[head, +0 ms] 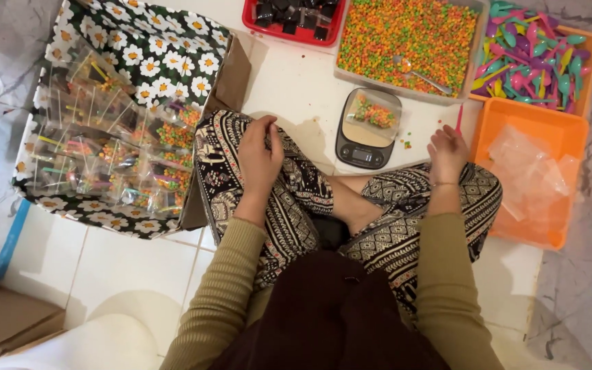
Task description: Manually filling small plastic bags with colorful candies, weighing them on a digital scale for consistency, and organizing them into a larger container.
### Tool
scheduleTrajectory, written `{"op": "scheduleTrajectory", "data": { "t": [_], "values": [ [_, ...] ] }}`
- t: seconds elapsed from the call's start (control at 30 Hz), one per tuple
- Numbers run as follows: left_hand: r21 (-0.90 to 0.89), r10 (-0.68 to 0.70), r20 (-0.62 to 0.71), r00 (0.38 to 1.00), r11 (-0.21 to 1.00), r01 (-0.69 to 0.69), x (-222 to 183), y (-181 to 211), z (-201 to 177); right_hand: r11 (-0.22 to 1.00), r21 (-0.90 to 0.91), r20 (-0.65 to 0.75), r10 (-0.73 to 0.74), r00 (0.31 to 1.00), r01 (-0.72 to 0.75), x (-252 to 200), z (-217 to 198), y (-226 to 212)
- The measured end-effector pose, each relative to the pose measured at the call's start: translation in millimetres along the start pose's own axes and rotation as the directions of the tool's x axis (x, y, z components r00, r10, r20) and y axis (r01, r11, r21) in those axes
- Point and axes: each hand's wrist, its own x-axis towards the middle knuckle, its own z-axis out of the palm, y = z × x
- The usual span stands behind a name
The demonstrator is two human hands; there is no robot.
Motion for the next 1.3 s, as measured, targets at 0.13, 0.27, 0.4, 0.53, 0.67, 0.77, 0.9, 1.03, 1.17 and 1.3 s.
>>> {"op": "scheduleTrajectory", "data": {
  "t": [0.13,0.27,0.4,0.53,0.67,0.77,0.9,1.03,1.17,1.3],
  "values": [
    [-0.008,0.005,0.005,1.000,1.000,-0.005,-3.6,-9.5,6.1,0.974,0.183,-0.001,0.136,0.991,-0.133,7.4,-7.1,0.8],
    [0.001,0.036,0.002,0.999,0.999,-0.036,-1.4,0.1,3.1,0.975,0.179,-0.031,0.139,0.990,-0.132,16.3,-6.8,16.1],
    [0.027,0.050,0.018,0.999,0.998,-0.050,-2.1,5.4,-1.0,0.988,0.116,-0.011,0.100,0.995,-0.098,4.8,-6.2,7.4],
    [0.040,0.053,0.032,0.998,0.998,-0.054,4.7,14.0,-6.7,0.992,0.113,-0.018,0.067,0.998,-0.064,7.7,-0.3,5.2],
    [0.061,0.049,0.046,0.998,0.997,-0.052,0.3,8.4,-3.5,0.995,0.076,-0.009,0.059,0.998,-0.058,-1.9,-0.8,1.2],
    [0.084,0.057,0.065,0.996,0.994,-0.062,-2.4,1.3,-0.4,0.998,0.047,0.011,0.048,0.999,-0.049,-7.7,0.9,-7.1],
    [0.092,0.063,0.064,0.996,0.993,-0.069,-2.8,0.1,1.0,0.999,0.026,0.004,0.043,0.999,-0.043,-0.4,2.5,1.0],
    [0.105,0.060,0.063,0.996,0.992,-0.067,-3.3,-0.5,2.3,0.990,-0.141,0.025,0.022,0.999,-0.018,5.4,3.4,8.3],
    [0.122,0.083,0.055,0.995,0.989,-0.090,-5.1,-6.4,5.5,0.907,-0.412,0.089,-0.050,0.995,0.082,40.4,7.0,62.3],
    [0.130,0.096,0.059,0.994,0.986,-0.103,-7.3,-13.9,10.1,0.858,-0.510,0.114,-0.002,0.993,0.060,57.8,24.2,85.9]
  ]
}}
